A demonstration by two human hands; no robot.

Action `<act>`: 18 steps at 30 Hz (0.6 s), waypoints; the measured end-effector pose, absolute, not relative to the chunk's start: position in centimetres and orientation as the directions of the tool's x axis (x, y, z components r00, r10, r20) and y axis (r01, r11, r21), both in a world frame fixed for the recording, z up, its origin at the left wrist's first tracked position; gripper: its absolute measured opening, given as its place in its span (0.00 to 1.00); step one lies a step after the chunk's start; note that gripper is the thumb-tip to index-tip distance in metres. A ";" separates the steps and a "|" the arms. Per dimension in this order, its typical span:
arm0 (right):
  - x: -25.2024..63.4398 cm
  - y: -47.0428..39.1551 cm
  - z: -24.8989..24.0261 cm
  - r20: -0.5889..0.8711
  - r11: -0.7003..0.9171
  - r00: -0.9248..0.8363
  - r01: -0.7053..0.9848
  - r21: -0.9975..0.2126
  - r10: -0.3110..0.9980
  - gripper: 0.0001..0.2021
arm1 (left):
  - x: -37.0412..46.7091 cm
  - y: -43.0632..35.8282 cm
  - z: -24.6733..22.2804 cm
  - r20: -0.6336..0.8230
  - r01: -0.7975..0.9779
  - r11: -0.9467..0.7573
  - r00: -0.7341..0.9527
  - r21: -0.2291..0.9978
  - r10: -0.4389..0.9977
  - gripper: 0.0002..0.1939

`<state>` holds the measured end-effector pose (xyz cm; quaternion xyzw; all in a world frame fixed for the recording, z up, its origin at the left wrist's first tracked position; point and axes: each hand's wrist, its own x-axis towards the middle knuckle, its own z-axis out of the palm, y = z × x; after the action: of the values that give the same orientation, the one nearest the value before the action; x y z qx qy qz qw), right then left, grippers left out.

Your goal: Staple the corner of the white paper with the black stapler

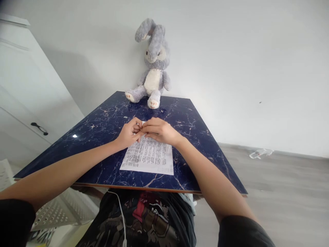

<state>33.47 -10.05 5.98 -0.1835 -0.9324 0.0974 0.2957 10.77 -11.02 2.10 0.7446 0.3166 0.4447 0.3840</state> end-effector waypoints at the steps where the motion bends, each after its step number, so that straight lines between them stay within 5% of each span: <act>1: 33.1 -10.2 5.8 0.526 0.923 -0.762 0.263 -0.281 0.377 0.14 | 10.8 -11.1 2.1 0.419 0.124 -0.507 0.416 0.853 0.807 0.19; 6: 32.8 -10.2 5.5 0.573 0.919 -0.718 0.286 -0.273 0.394 0.12 | 10.6 -11.1 2.1 0.482 0.117 -0.579 0.438 0.807 0.759 0.14; 9: 34.6 -8.7 5.4 0.638 0.798 -0.497 0.484 -0.359 0.589 0.11 | 9.4 -9.4 2.4 0.569 0.371 -0.660 0.335 0.653 0.751 0.09; 13: 39.8 -5.1 3.8 0.599 0.495 -0.117 0.698 -0.518 0.792 0.08 | 6.3 -4.7 2.0 0.565 0.779 -0.477 0.196 0.406 0.801 0.10; 18: 45.6 -1.7 0.2 0.444 0.240 0.052 0.783 -0.574 0.894 0.06 | 2.8 -0.2 -0.3 0.333 0.934 -0.249 0.157 0.257 0.930 0.22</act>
<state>45.58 -1.70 0.17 -0.6124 -0.6847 0.0718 0.3886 2.84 -0.20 -0.31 0.7604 0.6126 0.2154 -0.0045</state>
